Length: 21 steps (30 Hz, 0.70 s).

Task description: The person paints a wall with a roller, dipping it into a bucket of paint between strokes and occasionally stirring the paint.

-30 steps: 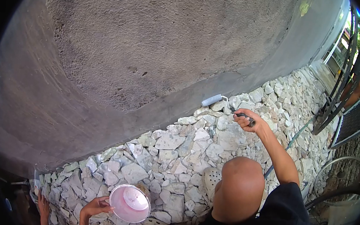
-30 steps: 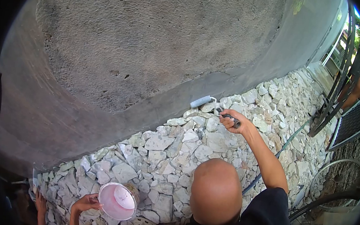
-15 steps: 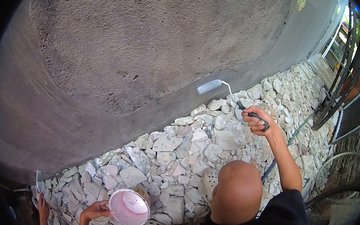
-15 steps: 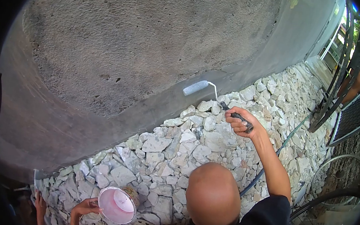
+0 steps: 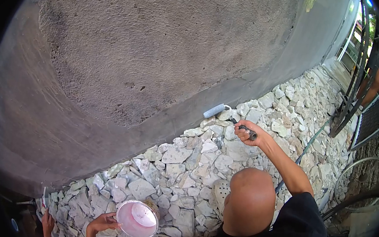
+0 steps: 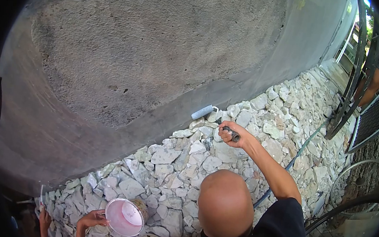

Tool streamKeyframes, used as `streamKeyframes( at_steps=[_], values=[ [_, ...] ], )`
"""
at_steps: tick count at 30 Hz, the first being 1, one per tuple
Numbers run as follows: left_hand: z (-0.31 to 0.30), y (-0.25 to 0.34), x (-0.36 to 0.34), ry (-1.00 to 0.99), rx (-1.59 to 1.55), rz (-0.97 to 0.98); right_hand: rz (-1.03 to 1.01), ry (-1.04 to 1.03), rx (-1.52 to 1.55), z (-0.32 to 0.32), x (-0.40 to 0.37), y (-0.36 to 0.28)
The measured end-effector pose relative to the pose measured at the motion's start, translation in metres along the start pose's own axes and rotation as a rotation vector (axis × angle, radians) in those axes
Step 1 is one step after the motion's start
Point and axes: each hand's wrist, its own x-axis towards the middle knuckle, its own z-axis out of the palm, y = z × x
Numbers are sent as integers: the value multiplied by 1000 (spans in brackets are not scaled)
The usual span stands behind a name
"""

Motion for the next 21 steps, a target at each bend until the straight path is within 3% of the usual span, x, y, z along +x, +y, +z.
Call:
streamKeyframes(
  at_steps=[6, 11, 15, 17, 18, 19, 21],
  values=[
    [3, -2, -2, 15, -18, -14, -138, -76, -145, 54, -67, 10],
    [1, -4, 0, 16, -23, -14, -226, -93, -300, 56, -114, 8],
    [2, -1, -2, 15, -30, -20, -331, 98, -493, 42, -130, 4],
    [3, -1, -2, 27, -39, -18, -544, 565, -1280, 40, -131, 13],
    [4, 0, -3, 26, -38, -20, -588, 748, -1534, 34, -133, 15],
    [4, 0, -4, 21, -44, -12, -585, 750, -1534, 27, -129, 19],
    [5, -1, -3, 11, -48, -5, -874, 778, -1621, 9, -119, 28]
  ],
)
